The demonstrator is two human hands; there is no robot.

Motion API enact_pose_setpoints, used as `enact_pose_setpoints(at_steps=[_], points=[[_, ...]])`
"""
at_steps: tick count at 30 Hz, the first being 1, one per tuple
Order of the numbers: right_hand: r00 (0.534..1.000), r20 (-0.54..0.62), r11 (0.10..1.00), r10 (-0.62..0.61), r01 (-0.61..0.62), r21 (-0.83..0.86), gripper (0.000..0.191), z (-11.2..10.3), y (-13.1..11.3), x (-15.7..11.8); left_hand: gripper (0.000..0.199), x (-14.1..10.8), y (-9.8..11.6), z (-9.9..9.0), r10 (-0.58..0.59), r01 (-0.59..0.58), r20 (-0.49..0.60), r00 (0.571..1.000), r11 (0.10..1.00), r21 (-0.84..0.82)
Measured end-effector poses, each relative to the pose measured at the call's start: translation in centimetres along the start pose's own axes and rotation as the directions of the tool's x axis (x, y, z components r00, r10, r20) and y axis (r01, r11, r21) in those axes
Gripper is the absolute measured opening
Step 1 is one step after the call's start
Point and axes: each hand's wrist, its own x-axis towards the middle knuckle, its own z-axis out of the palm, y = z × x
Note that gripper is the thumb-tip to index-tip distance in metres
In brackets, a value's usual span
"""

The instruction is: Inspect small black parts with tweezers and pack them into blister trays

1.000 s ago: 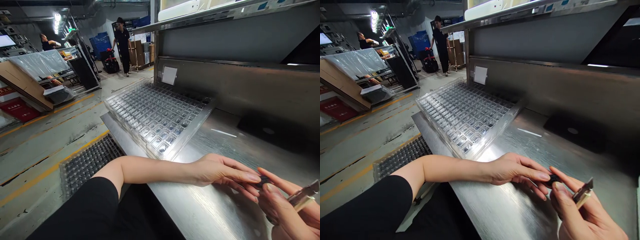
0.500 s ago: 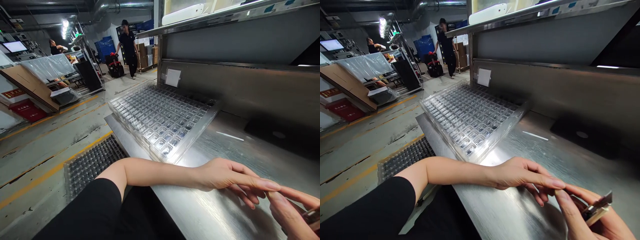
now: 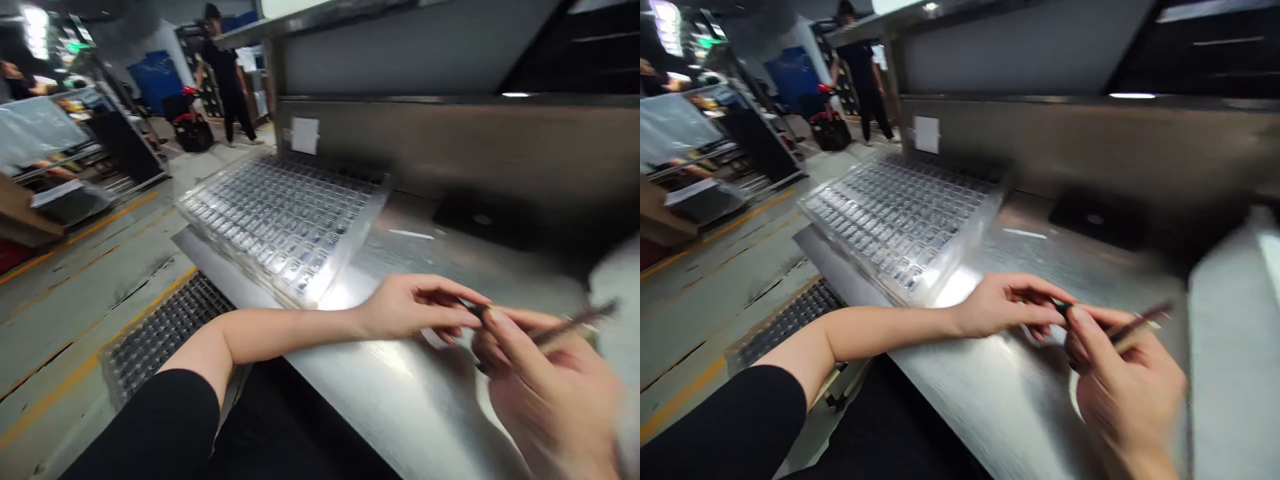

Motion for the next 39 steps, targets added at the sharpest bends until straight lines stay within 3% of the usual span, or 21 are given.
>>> enact_pose_setpoints(at_steps=[4, 7, 13, 17, 23, 29, 33, 39], points=[[0.994, 0.06, 0.972, 0.092, -0.102, 0.211, 0.045, 0.5, -0.8, -0.3, 0.044, 0.0, -0.1, 0.2, 0.038, -0.032, -0.082, 0.996, 0.996, 0.078], [0.991, 0.082, 0.939, 0.108, -0.129, 0.32, 0.041, 0.5, -0.6, 0.0, 0.041, 0.3, -0.2, -0.2, 0.089, -0.08, -0.076, 0.993, 0.991, 0.106], [0.982, 0.153, 0.906, 0.111, -0.164, 0.39, 0.032, 0.2, -0.7, -0.2, 0.032, 0.2, -0.4, -0.4, 0.151, -0.146, -0.025, 0.988, 0.98, 0.135], [0.982, 0.173, 0.912, 0.076, -0.139, 0.387, 0.032, 0.2, -0.3, -0.1, 0.033, 0.2, -0.4, -0.4, 0.128, -0.123, -0.04, 0.991, 0.985, 0.118], [0.99, 0.113, 0.964, -0.09, 0.057, 0.261, 0.035, -0.1, 0.7, 0.4, 0.04, 0.4, 0.5, -0.1, 0.068, -0.068, -0.116, 0.991, 0.998, 0.002], [0.957, 0.125, 0.965, -0.263, 0.258, 0.052, 0.052, -0.5, 1.0, -0.2, 0.038, 0.3, 1.0, 0.0, 0.049, -0.058, -0.125, 0.991, 0.996, -0.065], [0.918, 0.144, 0.908, -0.368, 0.389, -0.156, 0.042, -0.6, 0.6, -0.7, 0.033, 0.2, 1.1, 0.0, 0.096, -0.104, -0.104, 0.99, 0.992, -0.077], [0.844, 0.155, 0.813, -0.513, 0.536, -0.23, 0.034, -0.4, 0.3, -0.7, 0.033, 0.2, 1.5, 0.1, 0.106, -0.116, -0.113, 0.988, 0.989, -0.087]])
